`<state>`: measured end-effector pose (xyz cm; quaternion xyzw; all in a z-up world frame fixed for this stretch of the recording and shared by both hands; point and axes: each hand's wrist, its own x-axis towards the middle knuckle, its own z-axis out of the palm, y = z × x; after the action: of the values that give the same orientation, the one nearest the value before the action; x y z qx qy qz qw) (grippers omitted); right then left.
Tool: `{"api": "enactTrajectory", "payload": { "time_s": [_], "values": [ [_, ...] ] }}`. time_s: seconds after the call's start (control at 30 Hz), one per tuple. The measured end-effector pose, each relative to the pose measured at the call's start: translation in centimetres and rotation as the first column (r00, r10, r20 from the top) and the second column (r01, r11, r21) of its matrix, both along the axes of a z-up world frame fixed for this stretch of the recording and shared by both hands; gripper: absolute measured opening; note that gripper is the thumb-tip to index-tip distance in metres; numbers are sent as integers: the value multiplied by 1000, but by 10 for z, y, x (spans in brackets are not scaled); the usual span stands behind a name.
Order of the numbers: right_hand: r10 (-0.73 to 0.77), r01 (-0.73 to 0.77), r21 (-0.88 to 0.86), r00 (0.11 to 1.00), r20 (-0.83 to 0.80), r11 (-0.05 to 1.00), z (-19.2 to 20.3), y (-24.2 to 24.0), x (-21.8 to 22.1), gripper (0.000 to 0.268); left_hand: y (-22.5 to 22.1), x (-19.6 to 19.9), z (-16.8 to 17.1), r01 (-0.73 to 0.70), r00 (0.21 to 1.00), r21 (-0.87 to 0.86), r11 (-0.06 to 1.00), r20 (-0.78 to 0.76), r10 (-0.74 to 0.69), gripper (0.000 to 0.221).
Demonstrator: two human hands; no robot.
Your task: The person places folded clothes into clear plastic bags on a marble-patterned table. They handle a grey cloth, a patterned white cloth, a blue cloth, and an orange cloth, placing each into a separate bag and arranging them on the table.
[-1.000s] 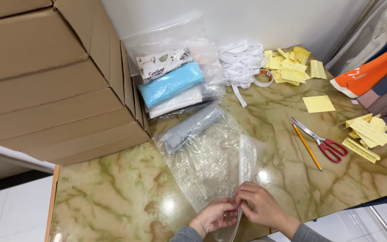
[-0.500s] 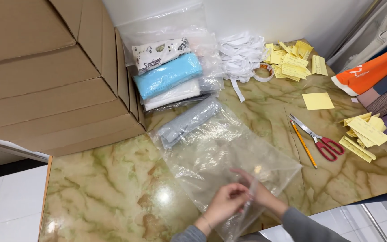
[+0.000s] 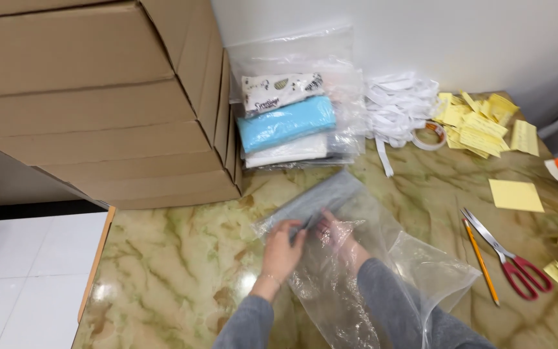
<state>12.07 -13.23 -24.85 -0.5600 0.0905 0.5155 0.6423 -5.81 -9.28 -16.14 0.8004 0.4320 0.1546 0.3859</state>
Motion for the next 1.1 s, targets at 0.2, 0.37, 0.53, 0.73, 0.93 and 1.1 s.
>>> {"api": "enactTrajectory", "payload": {
  "time_s": [0.2, 0.37, 0.53, 0.73, 0.93, 1.1],
  "values": [
    [130, -131, -149, 991, -14, 980, 52, 26, -20, 34, 25, 1, -125, -60, 995, -57, 997, -86, 55, 74],
    [434, -328, -444, 887, 158, 834, 29, 46, -4, 96, 10, 6, -56, -134, 959, -226, 965, -276, 69, 78],
    [563, -455, -457, 817, 128, 764, 47, 0, 6, 69, 9, -7, -23, -150, 869, -344, 927, -493, -43, 88],
    [409, -311, -403, 894, 182, 861, 109, -136, 32, 55, 5, -7, -17, 69, 597, -324, 943, -744, -300, 114],
    [723, -419, -675, 644, 250, 607, 58, -332, 68, 78, -8, -4, -37, 271, 342, -182, 945, -900, -271, 132],
    [510, -251, -690, 837, 197, 678, 89, -471, 50, 79, -3, -9, -104, 293, 397, 93, 951, -917, -32, 146]
  ]
}}
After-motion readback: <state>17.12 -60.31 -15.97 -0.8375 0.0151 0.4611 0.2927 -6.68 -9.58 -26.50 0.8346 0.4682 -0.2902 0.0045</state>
